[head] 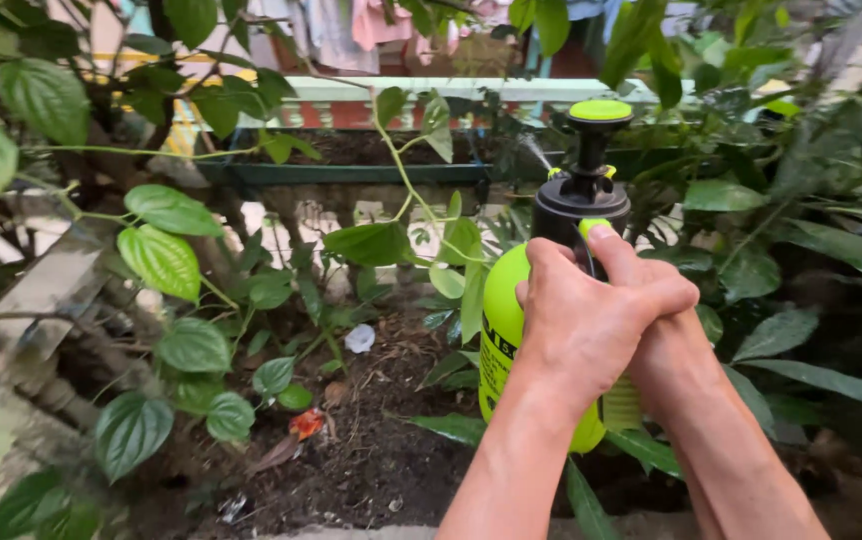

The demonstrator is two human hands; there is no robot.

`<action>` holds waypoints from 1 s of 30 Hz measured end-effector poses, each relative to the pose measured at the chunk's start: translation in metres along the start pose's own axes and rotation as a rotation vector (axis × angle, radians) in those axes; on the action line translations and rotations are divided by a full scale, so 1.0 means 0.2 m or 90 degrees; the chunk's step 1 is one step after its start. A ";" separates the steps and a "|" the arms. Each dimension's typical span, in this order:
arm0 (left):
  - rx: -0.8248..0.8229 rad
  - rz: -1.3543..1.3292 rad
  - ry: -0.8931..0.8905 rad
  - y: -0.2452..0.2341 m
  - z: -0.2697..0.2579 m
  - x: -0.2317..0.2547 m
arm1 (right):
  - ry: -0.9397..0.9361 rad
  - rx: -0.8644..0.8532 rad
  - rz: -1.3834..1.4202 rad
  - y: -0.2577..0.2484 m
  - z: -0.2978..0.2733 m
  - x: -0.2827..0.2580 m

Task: Using a manual pressure sprayer to water or treat outdoor potted plants.

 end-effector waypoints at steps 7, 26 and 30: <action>-0.031 -0.058 -0.044 -0.15 -0.03 0.06 | 0.055 -0.053 0.169 0.09 -0.05 -0.21; 0.303 0.192 -0.167 -0.69 0.13 0.03 | 0.105 -0.190 0.147 0.51 0.13 -0.48; 0.273 0.114 -0.147 -0.77 0.04 0.13 | 0.065 -0.244 0.155 0.60 0.12 -0.50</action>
Point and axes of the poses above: each hand's wrist, its own z-axis towards the middle knuckle, its own y-axis out of the palm, x = y × z, the point moved 4 cm from there along z, towards the middle knuckle, and after that the axes turned 11 degrees about -x, right-handed, at the moved point
